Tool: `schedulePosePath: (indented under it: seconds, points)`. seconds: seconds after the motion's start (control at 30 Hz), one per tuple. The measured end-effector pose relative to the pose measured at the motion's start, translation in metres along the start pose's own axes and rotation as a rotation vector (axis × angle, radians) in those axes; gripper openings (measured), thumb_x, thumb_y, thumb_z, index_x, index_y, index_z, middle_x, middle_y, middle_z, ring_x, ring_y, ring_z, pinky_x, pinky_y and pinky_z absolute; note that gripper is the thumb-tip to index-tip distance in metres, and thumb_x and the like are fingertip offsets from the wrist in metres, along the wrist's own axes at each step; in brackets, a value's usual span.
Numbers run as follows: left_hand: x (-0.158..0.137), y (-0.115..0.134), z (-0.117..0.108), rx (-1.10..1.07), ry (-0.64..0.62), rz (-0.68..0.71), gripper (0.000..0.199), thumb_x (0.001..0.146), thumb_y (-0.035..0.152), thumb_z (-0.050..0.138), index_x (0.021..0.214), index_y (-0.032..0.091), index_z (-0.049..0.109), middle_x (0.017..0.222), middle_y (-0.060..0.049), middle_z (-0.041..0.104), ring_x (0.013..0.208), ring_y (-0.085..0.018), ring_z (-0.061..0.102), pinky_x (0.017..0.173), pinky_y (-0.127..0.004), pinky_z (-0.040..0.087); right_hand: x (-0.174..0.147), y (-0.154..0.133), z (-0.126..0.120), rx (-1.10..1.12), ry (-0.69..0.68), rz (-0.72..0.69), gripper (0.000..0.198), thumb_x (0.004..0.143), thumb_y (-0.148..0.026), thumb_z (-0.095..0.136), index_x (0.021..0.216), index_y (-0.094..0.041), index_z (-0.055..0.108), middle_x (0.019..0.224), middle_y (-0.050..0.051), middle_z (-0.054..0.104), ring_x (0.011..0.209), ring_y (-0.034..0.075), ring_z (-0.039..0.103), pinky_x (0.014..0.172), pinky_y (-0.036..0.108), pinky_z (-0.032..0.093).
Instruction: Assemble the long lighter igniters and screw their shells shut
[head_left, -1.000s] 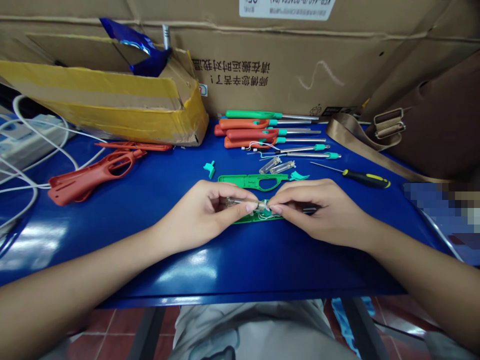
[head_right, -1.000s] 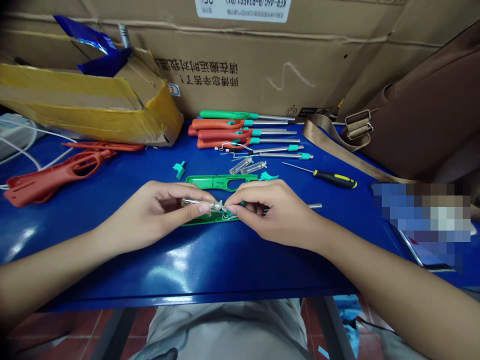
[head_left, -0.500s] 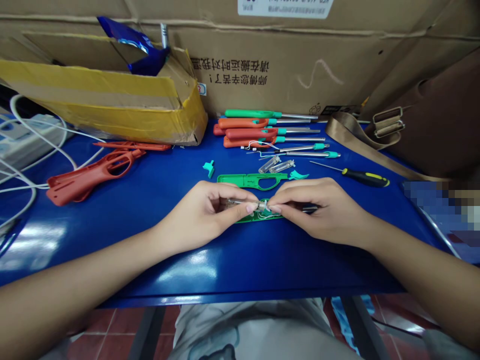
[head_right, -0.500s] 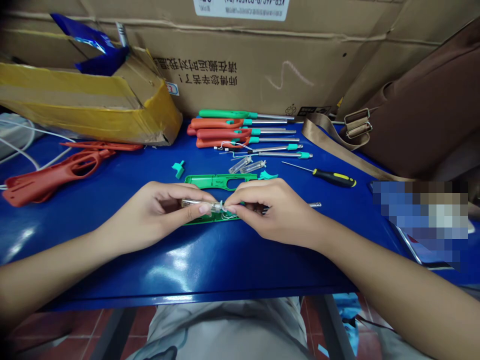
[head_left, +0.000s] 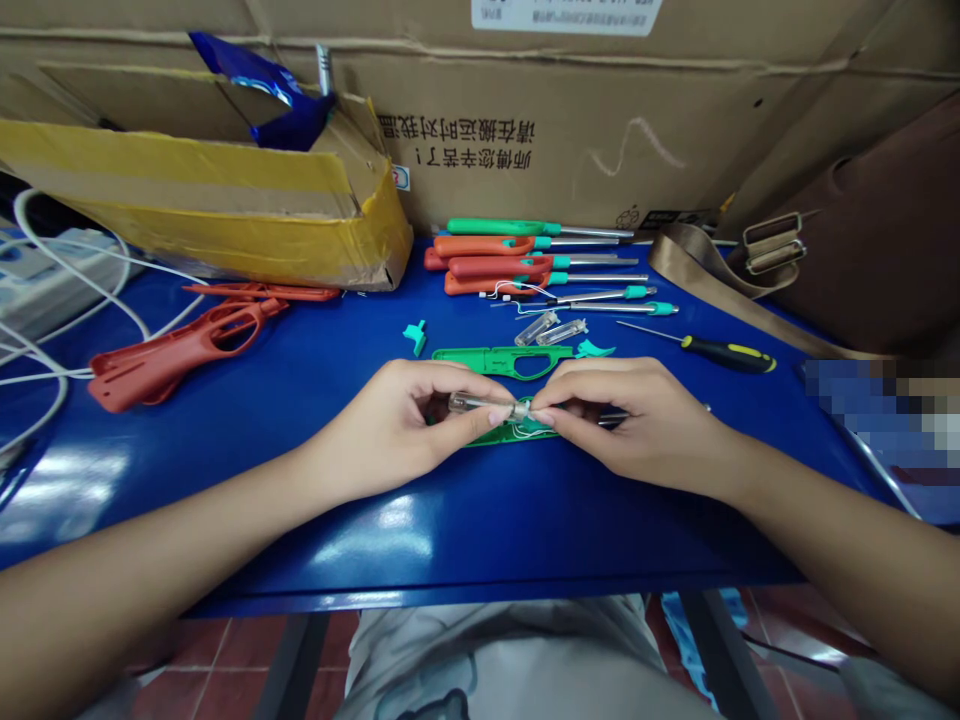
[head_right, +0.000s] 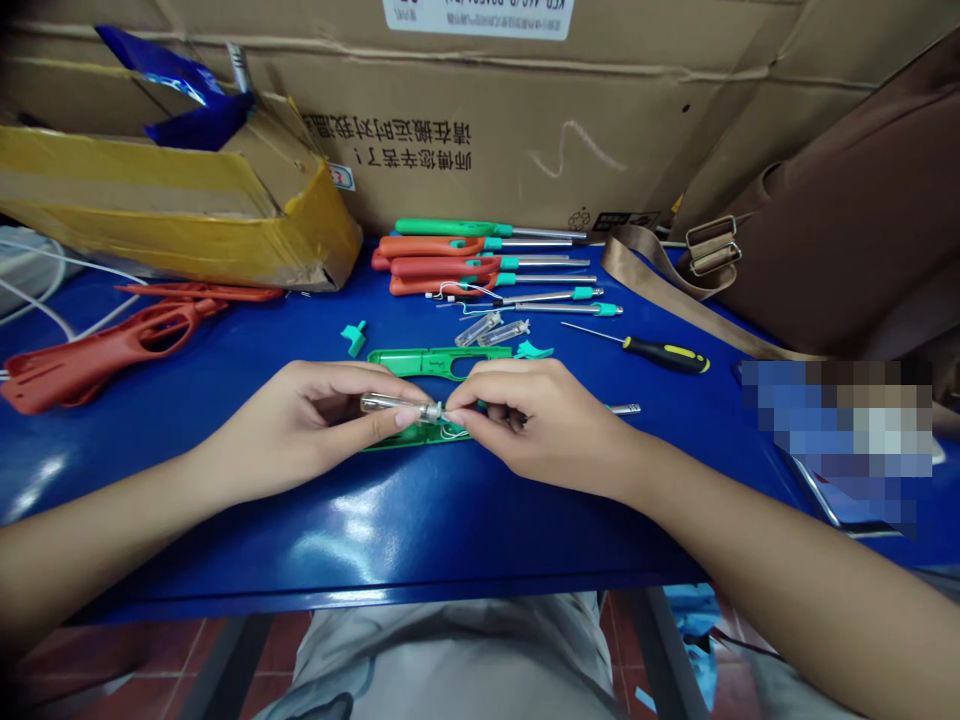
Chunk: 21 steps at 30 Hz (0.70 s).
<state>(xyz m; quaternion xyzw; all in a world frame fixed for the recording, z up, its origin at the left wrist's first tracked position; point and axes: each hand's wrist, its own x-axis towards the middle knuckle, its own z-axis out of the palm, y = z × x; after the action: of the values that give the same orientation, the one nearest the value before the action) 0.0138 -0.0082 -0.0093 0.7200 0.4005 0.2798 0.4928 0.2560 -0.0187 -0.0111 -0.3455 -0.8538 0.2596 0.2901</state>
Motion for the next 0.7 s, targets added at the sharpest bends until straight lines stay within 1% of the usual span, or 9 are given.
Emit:
schedulePosePath:
  seconds: [0.1, 0.17, 0.27, 0.33, 0.43, 0.53, 0.63, 0.7]
  points:
    - [-0.001, 0.002, -0.004, 0.081, -0.042, 0.007, 0.021, 0.088, 0.031, 0.073, 0.103, 0.018, 0.081, 0.096, -0.005, 0.081, 0.082, -0.019, 0.075, 0.068, -0.025, 0.058, 0.0, 0.0, -0.001, -0.04, -0.021, -0.053, 0.013, 0.098, -0.015, 0.06, 0.095, -0.015, 0.073, 0.087, 0.003, 0.073, 0.076, 0.011, 0.064, 0.069, 0.022, 0.049]
    - [-0.002, 0.002, -0.006, 0.082, -0.074, -0.002, 0.022, 0.09, 0.033, 0.071, 0.103, 0.019, 0.081, 0.098, -0.005, 0.081, 0.085, -0.02, 0.075, 0.069, -0.025, 0.059, -0.001, 0.001, 0.0, -0.075, -0.039, -0.089, 0.014, 0.099, -0.015, 0.058, 0.097, -0.015, 0.072, 0.09, 0.004, 0.073, 0.081, 0.012, 0.066, 0.072, 0.023, 0.049]
    - [-0.002, 0.003, -0.008, 0.083, -0.102, -0.013, 0.023, 0.092, 0.035, 0.069, 0.102, 0.018, 0.081, 0.1, -0.004, 0.081, 0.087, -0.02, 0.076, 0.073, -0.026, 0.06, -0.004, 0.001, 0.001, -0.108, -0.059, -0.103, 0.015, 0.1, -0.017, 0.056, 0.101, -0.016, 0.071, 0.094, 0.004, 0.073, 0.085, 0.013, 0.067, 0.075, 0.024, 0.05]
    - [-0.002, 0.004, -0.01, 0.12, -0.117, -0.003, 0.023, 0.092, 0.035, 0.069, 0.103, 0.019, 0.081, 0.1, -0.004, 0.081, 0.086, -0.019, 0.075, 0.074, -0.027, 0.06, -0.005, 0.002, 0.001, -0.121, -0.072, -0.096, 0.015, 0.1, -0.018, 0.056, 0.103, -0.018, 0.071, 0.096, 0.003, 0.073, 0.086, 0.013, 0.068, 0.076, 0.025, 0.05]
    - [-0.002, 0.005, -0.014, 0.217, -0.128, 0.05, 0.022, 0.09, 0.033, 0.071, 0.106, 0.021, 0.08, 0.1, -0.002, 0.08, 0.084, -0.017, 0.074, 0.075, -0.027, 0.059, -0.005, 0.002, 0.0, -0.154, -0.082, -0.075, 0.014, 0.1, -0.02, 0.057, 0.105, -0.019, 0.07, 0.1, 0.002, 0.073, 0.089, 0.014, 0.068, 0.077, 0.026, 0.051]
    - [-0.004, 0.004, -0.017, 0.341, -0.133, 0.121, 0.022, 0.087, 0.025, 0.073, 0.109, 0.021, 0.078, 0.101, -0.001, 0.078, 0.086, -0.016, 0.073, 0.077, -0.026, 0.058, -0.004, 0.002, -0.001, -0.178, -0.091, -0.055, 0.015, 0.099, -0.019, 0.057, 0.103, -0.02, 0.071, 0.102, 0.003, 0.072, 0.092, 0.014, 0.068, 0.08, 0.027, 0.051]
    - [-0.005, 0.003, -0.017, 0.473, -0.157, 0.2, 0.023, 0.087, 0.018, 0.07, 0.109, 0.021, 0.076, 0.103, -0.002, 0.077, 0.089, -0.016, 0.072, 0.081, -0.027, 0.057, -0.003, 0.002, -0.001, -0.197, -0.105, -0.035, 0.016, 0.099, -0.02, 0.056, 0.103, -0.02, 0.071, 0.103, 0.003, 0.071, 0.092, 0.014, 0.067, 0.082, 0.028, 0.052]
    - [-0.006, 0.003, -0.017, 0.523, -0.172, 0.245, 0.023, 0.088, 0.017, 0.068, 0.11, 0.02, 0.075, 0.104, -0.003, 0.076, 0.092, -0.017, 0.072, 0.083, -0.029, 0.056, -0.003, 0.002, -0.002, -0.205, -0.118, -0.02, 0.016, 0.1, -0.021, 0.055, 0.103, -0.021, 0.071, 0.104, 0.003, 0.071, 0.092, 0.015, 0.067, 0.082, 0.029, 0.052]
